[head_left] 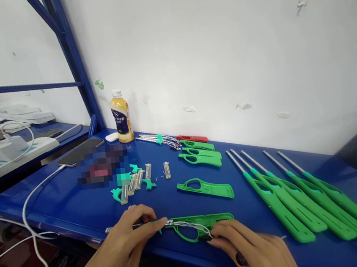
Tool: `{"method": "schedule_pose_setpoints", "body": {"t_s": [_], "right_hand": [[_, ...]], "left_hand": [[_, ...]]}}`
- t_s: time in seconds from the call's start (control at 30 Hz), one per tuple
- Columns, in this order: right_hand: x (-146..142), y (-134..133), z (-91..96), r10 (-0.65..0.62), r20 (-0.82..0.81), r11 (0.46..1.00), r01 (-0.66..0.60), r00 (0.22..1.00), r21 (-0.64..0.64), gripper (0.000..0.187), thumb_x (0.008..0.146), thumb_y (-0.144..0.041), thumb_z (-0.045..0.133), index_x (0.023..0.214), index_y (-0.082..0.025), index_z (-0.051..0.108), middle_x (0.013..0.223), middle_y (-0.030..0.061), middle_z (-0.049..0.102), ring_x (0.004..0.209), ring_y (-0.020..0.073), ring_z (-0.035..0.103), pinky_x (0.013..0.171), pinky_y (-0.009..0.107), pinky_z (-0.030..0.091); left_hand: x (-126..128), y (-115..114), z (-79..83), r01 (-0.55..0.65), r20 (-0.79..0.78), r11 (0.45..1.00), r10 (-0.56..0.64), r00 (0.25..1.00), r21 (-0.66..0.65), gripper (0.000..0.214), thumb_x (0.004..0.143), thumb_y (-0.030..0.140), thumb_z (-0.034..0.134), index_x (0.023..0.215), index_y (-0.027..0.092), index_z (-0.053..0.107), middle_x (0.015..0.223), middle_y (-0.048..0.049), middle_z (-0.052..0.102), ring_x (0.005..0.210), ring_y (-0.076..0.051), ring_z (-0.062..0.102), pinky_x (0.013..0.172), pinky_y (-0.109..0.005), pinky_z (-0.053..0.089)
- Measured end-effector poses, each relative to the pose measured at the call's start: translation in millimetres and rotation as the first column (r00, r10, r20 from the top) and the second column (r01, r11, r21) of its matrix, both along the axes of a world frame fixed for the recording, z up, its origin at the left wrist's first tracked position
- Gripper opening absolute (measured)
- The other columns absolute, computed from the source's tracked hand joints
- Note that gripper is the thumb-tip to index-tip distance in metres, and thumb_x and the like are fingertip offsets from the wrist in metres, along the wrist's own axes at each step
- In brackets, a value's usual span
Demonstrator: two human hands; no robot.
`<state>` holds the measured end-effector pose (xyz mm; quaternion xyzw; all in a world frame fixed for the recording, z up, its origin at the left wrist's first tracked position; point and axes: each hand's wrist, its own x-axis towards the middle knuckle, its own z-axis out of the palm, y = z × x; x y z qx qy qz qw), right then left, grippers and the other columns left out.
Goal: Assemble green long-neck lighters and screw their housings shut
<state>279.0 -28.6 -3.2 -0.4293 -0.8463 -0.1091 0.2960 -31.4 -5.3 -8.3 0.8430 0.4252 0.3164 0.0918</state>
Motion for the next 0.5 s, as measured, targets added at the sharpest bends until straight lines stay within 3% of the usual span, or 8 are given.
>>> {"method": "schedule_pose_setpoints", "body": {"t_s": [0.27,0.5], "right_hand": [[-1.5,-0.4,1.0,-0.005,0.045,0.999,0.003,0.999,0.033,0.027,0.116,-0.04,0.046,0.107,-0.027,0.068,0.093,-0.0074,0.079,0.048,0.0086,0.067,0.043,0.027,0.043],[0.7,-2.0,0.2,0.022,0.067,0.995,-0.028,0.998,0.098,0.026,0.117,-0.03,0.043,0.111,-0.023,0.068,0.096,-0.0061,0.081,0.05,0.0079,0.069,0.047,0.025,0.046]], "left_hand": [[-0.6,0.2,-1.4,0.018,0.008,1.0,-0.018,1.0,0.01,0.05,0.107,0.008,0.04,0.129,0.034,0.076,0.118,-0.0054,0.07,0.099,-0.015,0.071,0.084,-0.02,0.058],[-1.2,-0.7,0.0,0.021,-0.01,1.0,-0.021,1.0,-0.013,0.051,0.107,0.007,0.038,0.129,0.033,0.076,0.12,-0.0065,0.069,0.101,-0.015,0.07,0.085,-0.021,0.058]]}}
